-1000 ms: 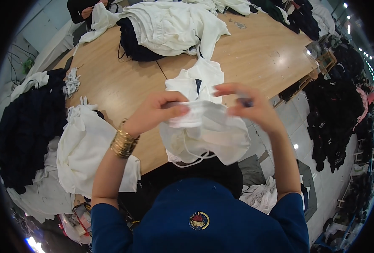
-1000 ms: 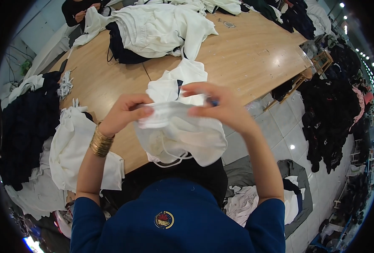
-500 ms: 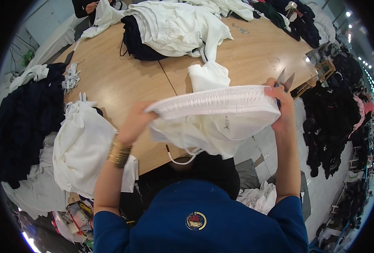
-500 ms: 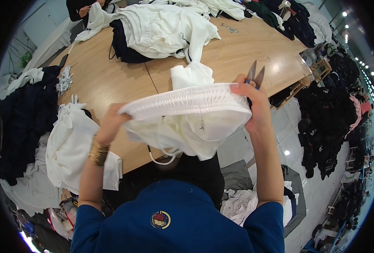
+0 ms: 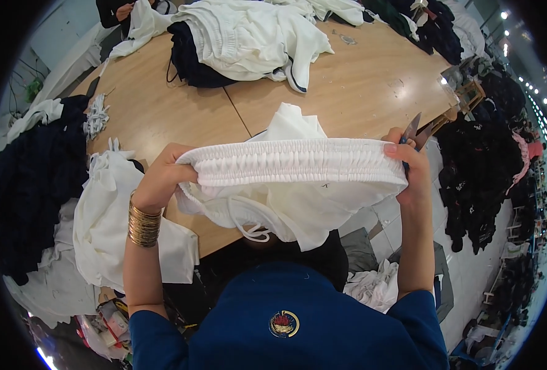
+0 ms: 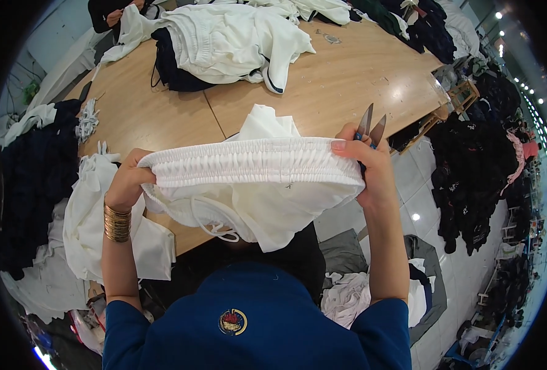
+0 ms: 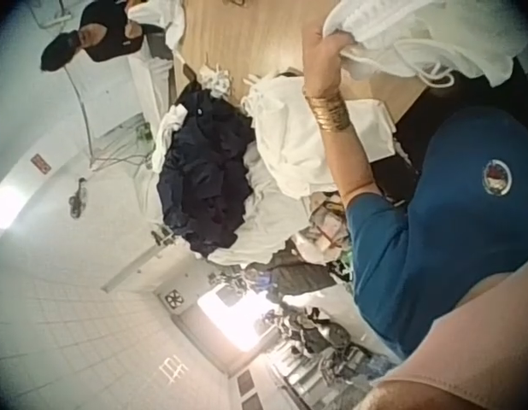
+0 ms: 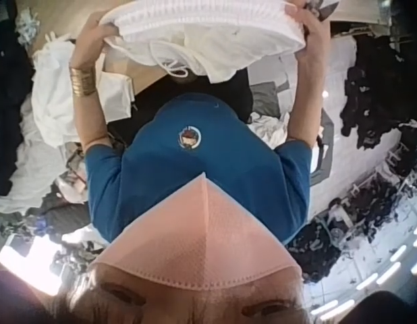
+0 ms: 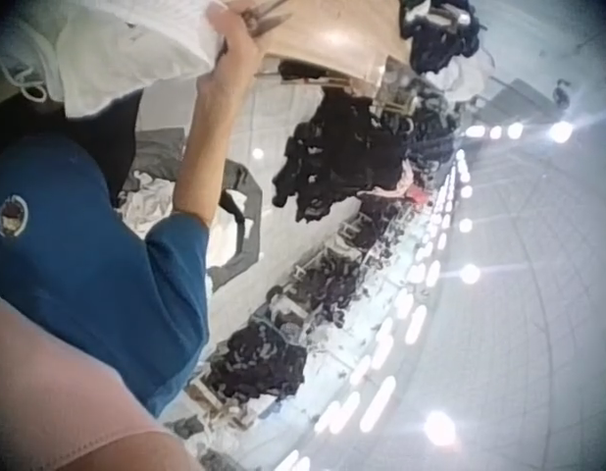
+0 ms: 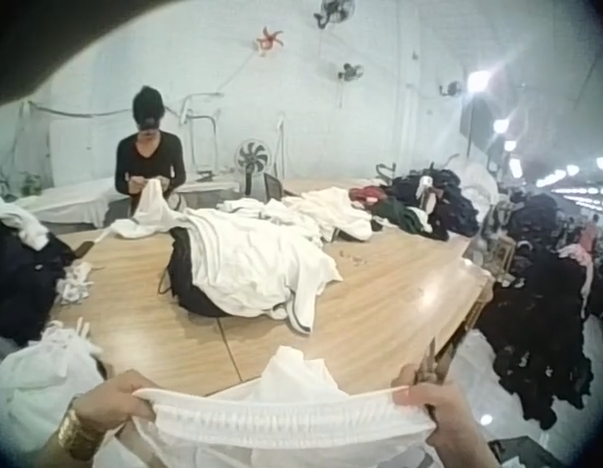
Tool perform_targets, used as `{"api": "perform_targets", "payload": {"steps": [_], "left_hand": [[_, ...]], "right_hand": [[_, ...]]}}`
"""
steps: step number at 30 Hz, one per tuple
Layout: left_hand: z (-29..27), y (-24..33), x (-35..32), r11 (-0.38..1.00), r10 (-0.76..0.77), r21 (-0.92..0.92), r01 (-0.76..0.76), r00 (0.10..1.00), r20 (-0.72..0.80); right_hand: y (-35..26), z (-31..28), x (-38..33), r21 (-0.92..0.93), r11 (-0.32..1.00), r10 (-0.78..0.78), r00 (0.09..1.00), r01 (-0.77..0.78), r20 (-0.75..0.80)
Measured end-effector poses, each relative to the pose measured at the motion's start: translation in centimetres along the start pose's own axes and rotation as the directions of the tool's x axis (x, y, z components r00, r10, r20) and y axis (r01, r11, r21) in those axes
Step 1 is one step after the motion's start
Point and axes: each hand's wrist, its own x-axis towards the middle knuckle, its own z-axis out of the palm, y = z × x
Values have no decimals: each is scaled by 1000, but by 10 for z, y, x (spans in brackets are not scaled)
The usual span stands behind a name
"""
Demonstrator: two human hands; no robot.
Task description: Trimming excess threads from white athletic shorts using thread snips.
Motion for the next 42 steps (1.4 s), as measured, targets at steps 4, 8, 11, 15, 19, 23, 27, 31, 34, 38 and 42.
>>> {"api": "perform_targets", "payload": {"steps": [4,8,11,15,19,23,27,31,34,38,42], "left_hand": [[13,-11,19,757,181,568,-323,939,293],[87,-30,45,721,475,424,-548,836,274],[105,-35,56,899,396,116,-421,898,193],[97,-29,50,986,168,-55,-159,944,282],[91,-30,43,976,213,-97,-196,951,223],[92,-33,38,983,152,-133,-127,968,199],[98,-33,34,970,110,-234,-70,980,164],[104,-34,32,965,61,-261,-15,984,167],[105,-32,28,969,57,-245,-17,986,159],[107,-30,27,974,68,-224,-33,987,149],[107,-29,26,980,49,-199,-20,988,145]], "right_hand": [[15,5,-5,-204,979,-14,1000,18,21],[34,33,-8,-188,982,39,994,-19,106],[32,31,-13,-98,993,75,988,-62,137],[36,9,-24,-196,981,16,996,2,90],[45,4,-37,-278,959,-20,996,45,91],[50,2,-38,-327,944,-31,997,54,74],[66,2,-36,-437,899,-3,998,32,65],[85,9,-33,-728,642,-132,970,241,204],[66,17,-34,-758,615,-212,971,218,108],[47,22,-40,-757,570,-187,948,320,259],[46,25,-40,-789,405,-224,887,462,404]]}}
